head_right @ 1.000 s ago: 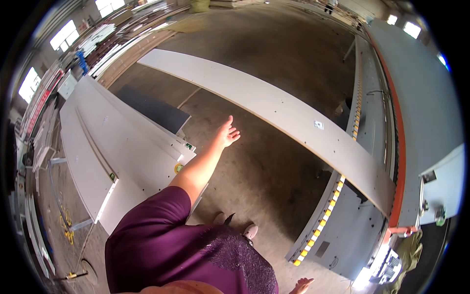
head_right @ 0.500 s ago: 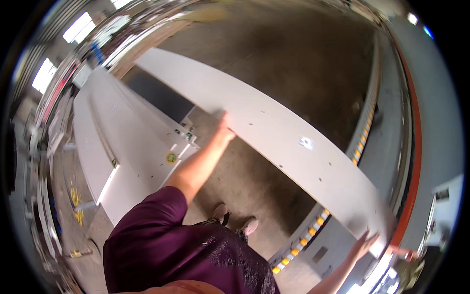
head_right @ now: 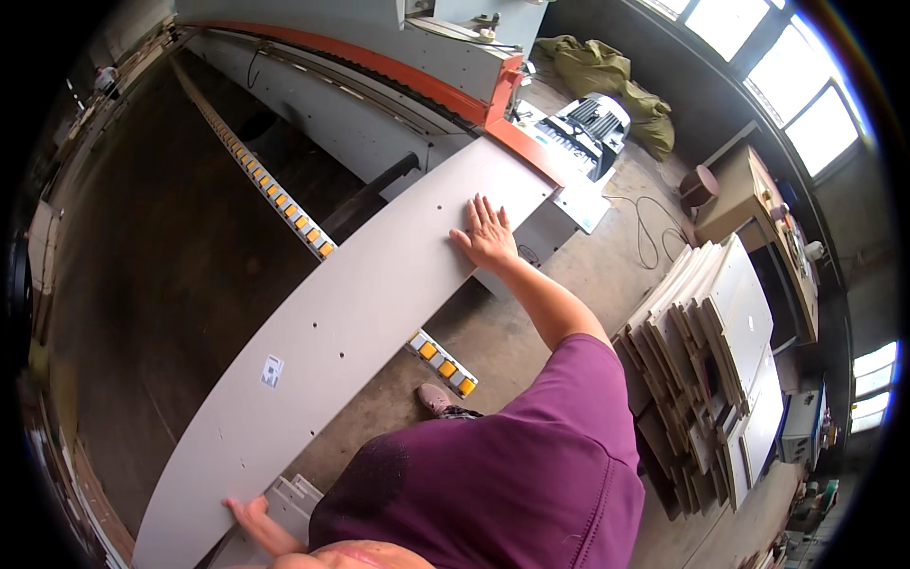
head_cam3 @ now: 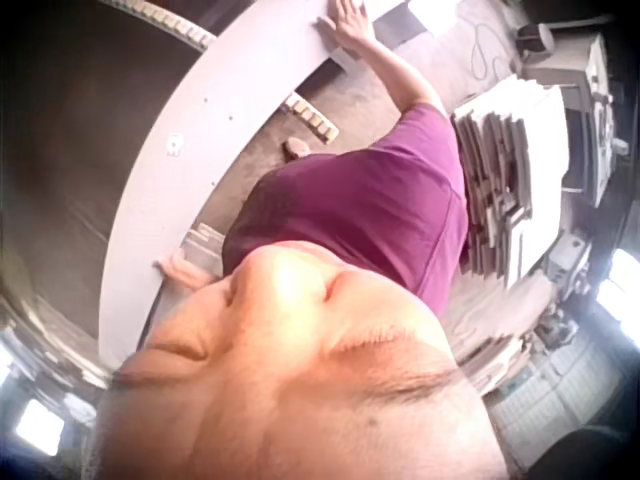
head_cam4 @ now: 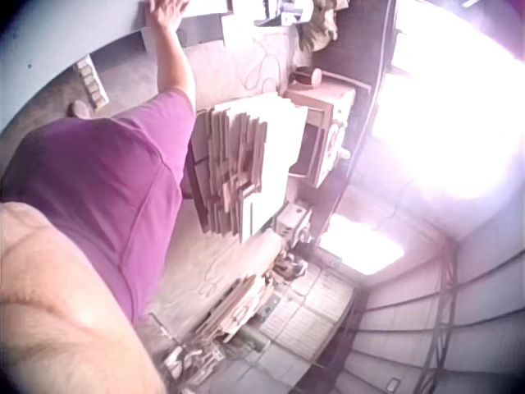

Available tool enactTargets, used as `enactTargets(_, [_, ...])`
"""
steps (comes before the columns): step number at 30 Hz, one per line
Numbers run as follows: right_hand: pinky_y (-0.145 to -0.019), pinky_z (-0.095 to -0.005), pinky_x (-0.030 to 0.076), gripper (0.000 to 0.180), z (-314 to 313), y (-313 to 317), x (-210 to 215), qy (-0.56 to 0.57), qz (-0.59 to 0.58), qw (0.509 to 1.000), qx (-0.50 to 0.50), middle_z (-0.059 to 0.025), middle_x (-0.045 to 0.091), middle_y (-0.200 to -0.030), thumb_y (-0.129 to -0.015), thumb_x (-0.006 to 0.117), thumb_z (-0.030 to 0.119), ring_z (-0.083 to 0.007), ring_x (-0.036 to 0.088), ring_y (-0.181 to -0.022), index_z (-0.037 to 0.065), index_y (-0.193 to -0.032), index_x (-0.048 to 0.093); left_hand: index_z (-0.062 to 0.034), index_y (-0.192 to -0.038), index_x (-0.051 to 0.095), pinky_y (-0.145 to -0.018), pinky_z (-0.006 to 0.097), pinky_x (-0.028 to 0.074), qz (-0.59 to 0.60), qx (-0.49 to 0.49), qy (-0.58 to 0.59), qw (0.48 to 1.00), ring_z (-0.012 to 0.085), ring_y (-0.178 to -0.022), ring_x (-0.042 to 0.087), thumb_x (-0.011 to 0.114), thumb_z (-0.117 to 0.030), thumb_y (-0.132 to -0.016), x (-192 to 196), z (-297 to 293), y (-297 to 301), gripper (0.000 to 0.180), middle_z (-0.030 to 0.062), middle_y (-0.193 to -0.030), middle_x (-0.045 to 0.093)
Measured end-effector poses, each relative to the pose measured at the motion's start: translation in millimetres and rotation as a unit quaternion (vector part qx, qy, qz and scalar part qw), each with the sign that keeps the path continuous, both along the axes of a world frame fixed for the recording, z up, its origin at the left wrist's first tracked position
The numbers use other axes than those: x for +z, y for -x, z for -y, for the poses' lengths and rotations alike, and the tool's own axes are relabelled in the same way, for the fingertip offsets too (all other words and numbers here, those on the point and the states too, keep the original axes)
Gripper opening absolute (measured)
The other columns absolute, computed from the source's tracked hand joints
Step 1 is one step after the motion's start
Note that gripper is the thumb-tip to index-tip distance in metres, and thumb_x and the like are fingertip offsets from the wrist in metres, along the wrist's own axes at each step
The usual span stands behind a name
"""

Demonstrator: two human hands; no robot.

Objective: The person lifts large white furniture panels from a stack one by one and places them onto a metal cart by hand, then pushes the loaded cart across the factory floor with another worker.

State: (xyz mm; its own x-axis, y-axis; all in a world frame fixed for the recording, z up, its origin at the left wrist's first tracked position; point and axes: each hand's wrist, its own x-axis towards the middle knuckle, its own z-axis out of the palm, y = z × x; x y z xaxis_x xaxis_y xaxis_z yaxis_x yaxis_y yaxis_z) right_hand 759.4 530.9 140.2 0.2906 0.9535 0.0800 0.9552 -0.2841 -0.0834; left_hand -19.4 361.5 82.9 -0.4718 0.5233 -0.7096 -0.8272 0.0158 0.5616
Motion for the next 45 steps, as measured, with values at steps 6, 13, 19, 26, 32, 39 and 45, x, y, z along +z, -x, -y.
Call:
enactTargets(6, [-0.118, -0.0448, 0.002, 0.081, 99.1, 29.9, 13.9, 0.043, 0.004, 0.999, -0.005, -0.0142, 0.012, -0.158, -0.094, 0.032, 0.060, -0.0251, 0.005, -0.147, 0.002, -0.149, 0.019, 0.0035, -0.140, 0.035, -0.113, 0.044, 0.023, -0.097, -0.048, 0.064, 0.992, 0.0321, -0.134, 0.034, 0.044, -0.018, -0.094, -4.0, 77.2, 26.4, 0.052, 0.0180, -0.144, 0.040])
enactTargets(13, [-0.106, -0.0490, 0.030, 0.067, 54.2, -30.8, 34.3, -0.069, 0.052, 0.965, -0.248, -0.0223, 0.046, -0.135, -0.089, 0.047, 0.052, -0.0387, 0.043, -0.125, 0.000, -0.131, 0.044, 0.0066, -0.142, 0.031, -0.116, 0.045, 0.017, -0.373, -0.039, 0.130, 0.918, 0.0344, -0.138, 0.028, 0.046, -0.013, -0.092, 36.6, 216.0, 79.0, 0.056, 0.0230, -0.147, 0.035])
enactTargets(19, [-0.058, -0.0410, 0.047, 0.047, 140.9, -202.3, -63.3, -0.137, -0.494, 0.838, -0.185, -0.0077, 0.065, -0.073, -0.098, 0.044, 0.043, -0.0263, 0.058, -0.060, 0.001, -0.098, 0.065, 0.0048, -0.147, 0.020, -0.118, 0.038, 0.011, -0.506, -0.169, 0.112, 0.838, 0.0285, -0.143, 0.019, 0.042, -0.010, -0.094, 38.7, 231.1, 82.5, 0.059, 0.0175, -0.154, 0.023])
enactTargets(26, [-0.058, -0.0412, 0.046, 0.052, 30.4, -111.9, -11.7, -0.064, -0.256, 0.949, -0.171, -0.0090, 0.063, -0.072, -0.096, 0.045, 0.047, -0.0265, 0.056, -0.061, 0.000, -0.099, 0.066, -0.0095, -0.147, 0.030, -0.110, 0.054, 0.028, -0.183, 0.128, -0.038, 0.974, 0.0299, -0.136, 0.035, 0.047, -0.067, -0.086, 34.6, 178.0, 89.3, 0.085, 0.0076, -0.151, 0.034])
enactTargets(32, [-0.058, -0.0414, 0.045, 0.056, -8.8, -90.8, 91.5, -0.099, -0.181, 0.967, -0.149, -0.0101, 0.062, -0.072, -0.095, 0.046, 0.051, -0.0266, 0.055, -0.062, -0.001, -0.099, 0.066, -0.0098, -0.146, 0.031, -0.110, 0.056, 0.029, -0.106, 0.160, -0.079, 0.978, 0.0298, -0.137, 0.035, 0.043, -0.065, -0.089, 65.4, 98.4, 76.9, 0.080, 0.0073, -0.151, 0.033])
enactTargets(39, [-0.059, -0.0416, 0.045, 0.062, -59.8, -88.7, 220.5, -0.161, -0.134, 0.966, -0.149, -0.0114, 0.060, -0.071, -0.093, 0.047, 0.055, -0.0268, 0.053, -0.062, -0.002, -0.100, 0.067, -0.0087, -0.145, 0.032, -0.109, 0.056, 0.031, -0.081, 0.178, -0.105, 0.975, 0.0303, -0.136, 0.035, 0.042, -0.060, -0.092, 37.8, 41.9, 65.1, 0.074, 0.0097, -0.150, 0.034])
enactTargets(45, [-0.059, -0.0418, 0.044, 0.067, -120.7, -68.7, 315.8, -0.206, -0.128, 0.960, -0.138, -0.0125, 0.059, -0.071, -0.092, 0.047, 0.059, -0.0269, 0.052, -0.063, -0.004, -0.101, 0.068, -0.0049, -0.142, 0.036, -0.107, 0.055, 0.033, -0.003, 0.250, -0.086, 0.964, 0.0286, -0.132, 0.040, 0.045, -0.052, -0.096, 30.9, -6.1, 48.7, 0.067, 0.0092, -0.147, 0.040])
